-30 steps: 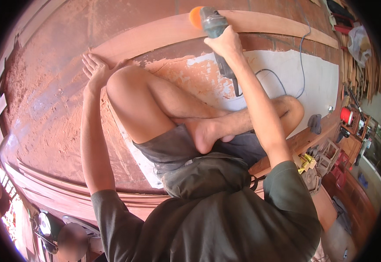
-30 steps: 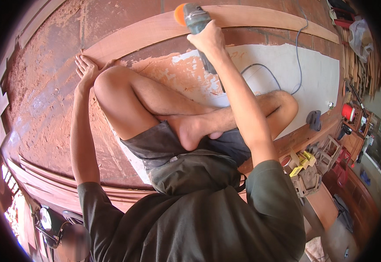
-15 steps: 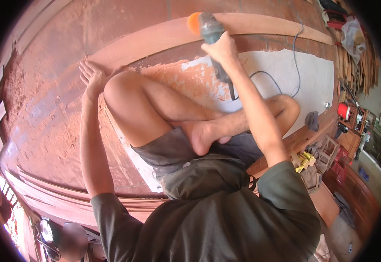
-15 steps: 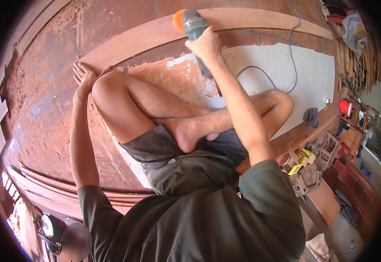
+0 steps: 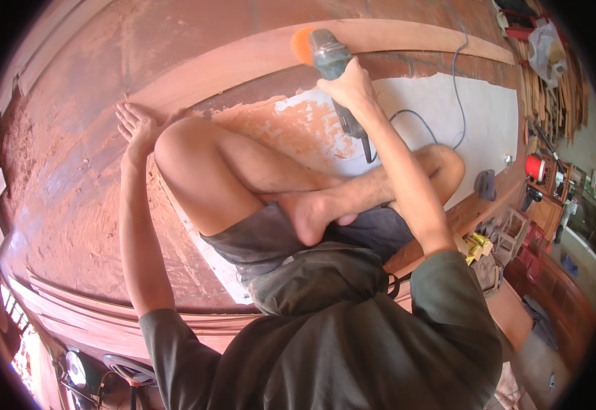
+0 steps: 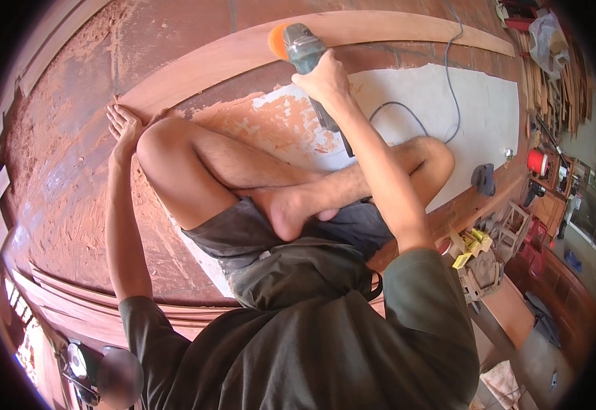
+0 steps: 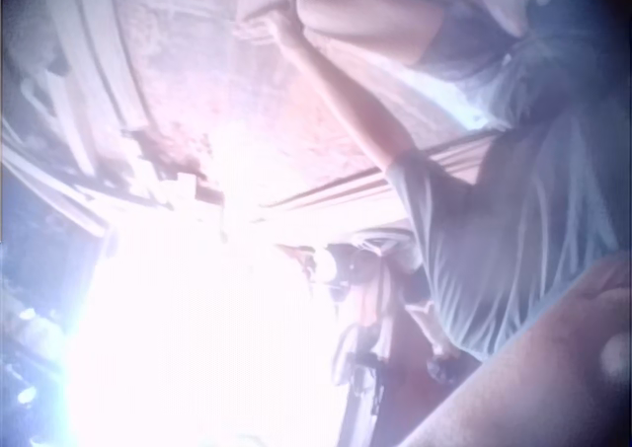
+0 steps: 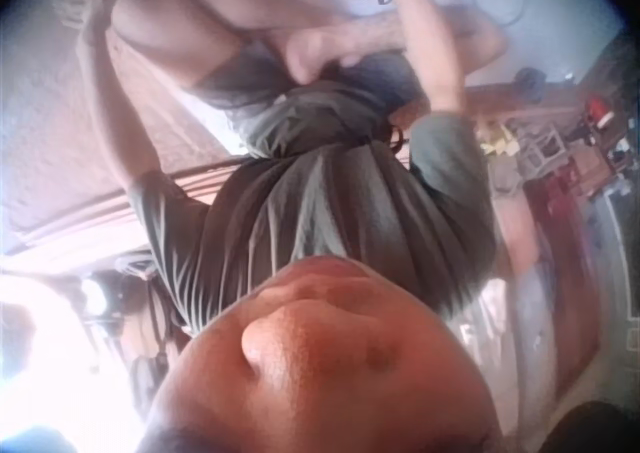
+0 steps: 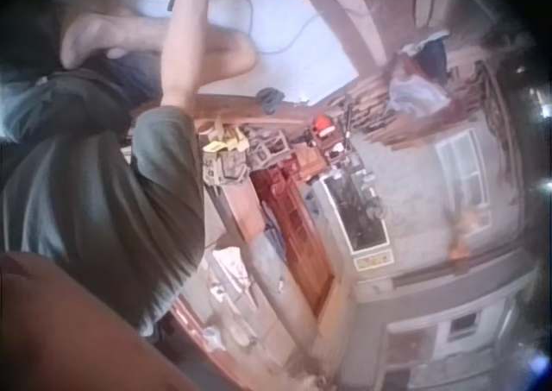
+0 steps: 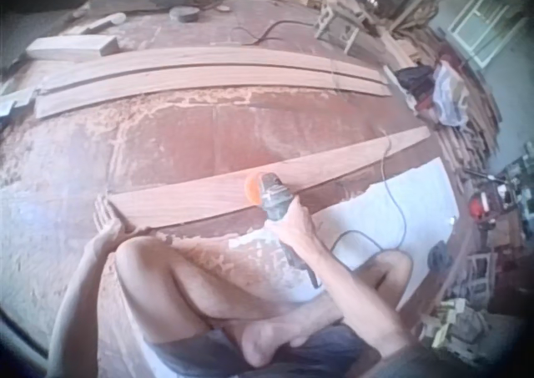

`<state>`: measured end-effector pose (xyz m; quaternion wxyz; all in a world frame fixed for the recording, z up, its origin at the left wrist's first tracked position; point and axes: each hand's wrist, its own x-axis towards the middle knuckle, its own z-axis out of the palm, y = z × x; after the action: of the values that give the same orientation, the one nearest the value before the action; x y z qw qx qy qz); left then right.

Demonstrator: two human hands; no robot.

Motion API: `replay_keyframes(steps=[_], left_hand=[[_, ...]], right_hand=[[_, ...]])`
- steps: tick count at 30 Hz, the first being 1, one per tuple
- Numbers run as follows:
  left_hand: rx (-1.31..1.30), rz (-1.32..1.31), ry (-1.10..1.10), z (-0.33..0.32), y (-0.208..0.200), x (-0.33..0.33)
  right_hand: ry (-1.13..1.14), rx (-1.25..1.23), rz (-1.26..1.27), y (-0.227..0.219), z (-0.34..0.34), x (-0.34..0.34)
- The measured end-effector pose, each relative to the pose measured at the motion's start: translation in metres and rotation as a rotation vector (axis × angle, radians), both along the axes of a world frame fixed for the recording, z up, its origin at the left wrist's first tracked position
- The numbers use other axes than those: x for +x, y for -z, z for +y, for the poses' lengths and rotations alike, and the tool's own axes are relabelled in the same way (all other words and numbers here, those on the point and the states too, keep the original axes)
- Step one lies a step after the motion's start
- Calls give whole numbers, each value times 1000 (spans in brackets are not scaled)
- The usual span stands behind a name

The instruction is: The person uses an electric sander to smooth a long, curved piece of wood placed on the floor. They hold the wood steady with one hand while operating the sander with the other, moving it back and forth along the length of the piece.

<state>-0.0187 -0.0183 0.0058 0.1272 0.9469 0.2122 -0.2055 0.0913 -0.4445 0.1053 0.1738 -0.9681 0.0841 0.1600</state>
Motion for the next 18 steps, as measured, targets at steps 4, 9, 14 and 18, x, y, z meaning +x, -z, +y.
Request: replay_keyframes(steps=[4, 9, 14, 18], left_hand=[[-41, -15, 1, -7, 1, 2], [18, -27, 13, -6, 7, 1], [525, -451, 325, 35, 71, -18], [30, -125, 58, -3, 15, 0]], right_hand=[[159, 19, 4, -14, 2, 22], [121, 17, 13, -2, -5, 8], [134, -1, 15, -7, -5, 15], [173, -7, 25, 3, -29, 19]])
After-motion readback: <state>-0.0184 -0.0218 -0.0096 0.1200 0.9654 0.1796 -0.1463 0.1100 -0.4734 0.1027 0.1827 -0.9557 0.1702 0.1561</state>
